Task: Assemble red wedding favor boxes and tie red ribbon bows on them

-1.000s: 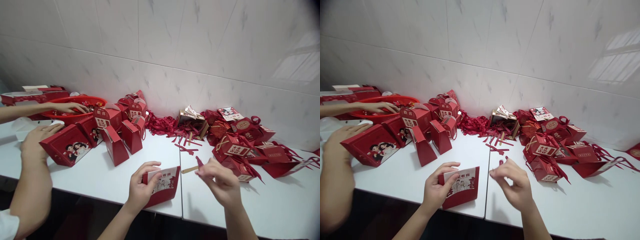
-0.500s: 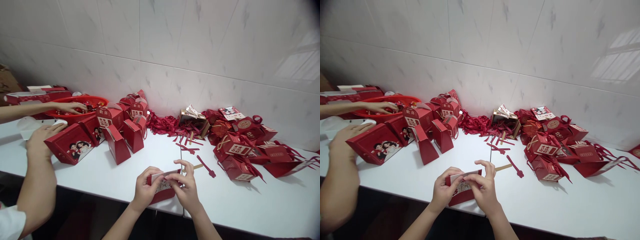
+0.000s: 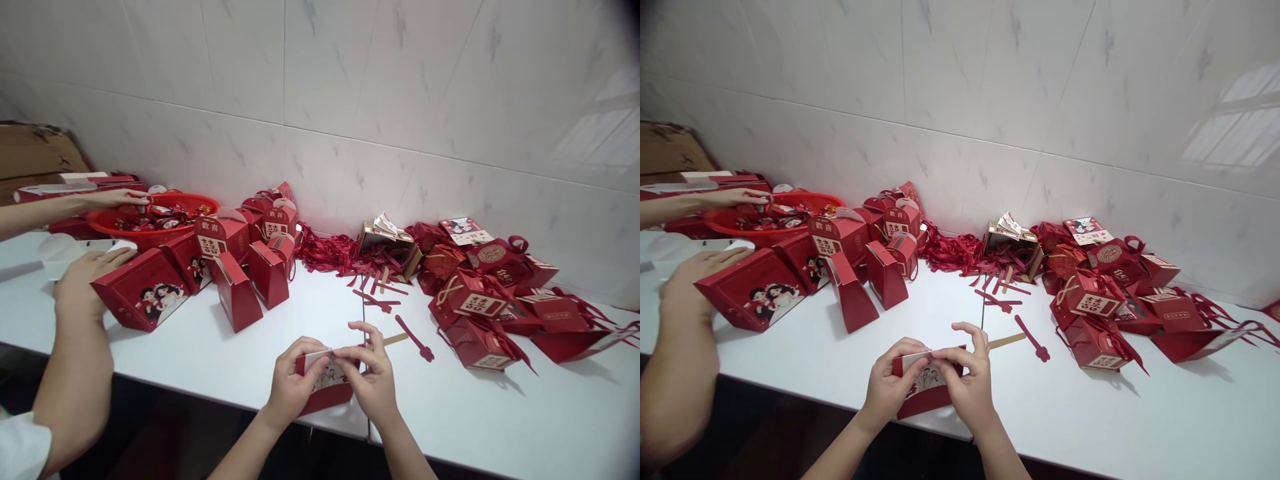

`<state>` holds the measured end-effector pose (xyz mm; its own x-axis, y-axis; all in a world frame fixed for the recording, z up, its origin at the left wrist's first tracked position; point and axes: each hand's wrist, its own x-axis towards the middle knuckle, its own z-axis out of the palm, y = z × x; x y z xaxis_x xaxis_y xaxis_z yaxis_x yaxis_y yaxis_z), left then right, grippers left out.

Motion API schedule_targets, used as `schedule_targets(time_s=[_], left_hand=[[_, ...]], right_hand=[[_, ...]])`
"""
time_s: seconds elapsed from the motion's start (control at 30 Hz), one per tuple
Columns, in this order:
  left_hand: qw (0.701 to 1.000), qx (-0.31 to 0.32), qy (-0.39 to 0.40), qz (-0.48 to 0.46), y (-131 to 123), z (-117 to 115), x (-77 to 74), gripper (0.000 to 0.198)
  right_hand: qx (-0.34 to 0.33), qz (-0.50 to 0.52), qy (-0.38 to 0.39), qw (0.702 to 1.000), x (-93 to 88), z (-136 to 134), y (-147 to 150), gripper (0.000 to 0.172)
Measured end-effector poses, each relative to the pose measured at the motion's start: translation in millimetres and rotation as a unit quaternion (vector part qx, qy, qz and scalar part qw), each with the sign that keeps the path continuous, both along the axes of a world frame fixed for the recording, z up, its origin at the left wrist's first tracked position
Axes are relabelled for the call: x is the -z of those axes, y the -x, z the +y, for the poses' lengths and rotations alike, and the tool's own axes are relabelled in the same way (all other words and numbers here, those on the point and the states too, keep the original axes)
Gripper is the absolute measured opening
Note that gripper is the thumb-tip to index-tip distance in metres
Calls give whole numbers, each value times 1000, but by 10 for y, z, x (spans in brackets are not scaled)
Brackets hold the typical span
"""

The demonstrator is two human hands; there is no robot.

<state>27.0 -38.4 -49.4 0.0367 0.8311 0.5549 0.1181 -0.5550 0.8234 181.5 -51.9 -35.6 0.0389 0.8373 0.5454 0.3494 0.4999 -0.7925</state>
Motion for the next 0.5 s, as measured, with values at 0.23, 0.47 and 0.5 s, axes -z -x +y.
schedule_targets(time_s=[0.23, 0.47, 0.5], left_hand=[[1000, 1, 6, -23, -2, -26, -36, 11], [998, 15, 37, -49, -53, -45, -64, 13], [998, 18, 33, -52, -53, -46, -63, 12]], right_hand=[[26, 54, -9, 998, 74, 5, 39, 32], [-73, 52, 60, 994, 60, -22, -81, 70], [-86, 59, 63, 993, 53, -17, -95, 70]])
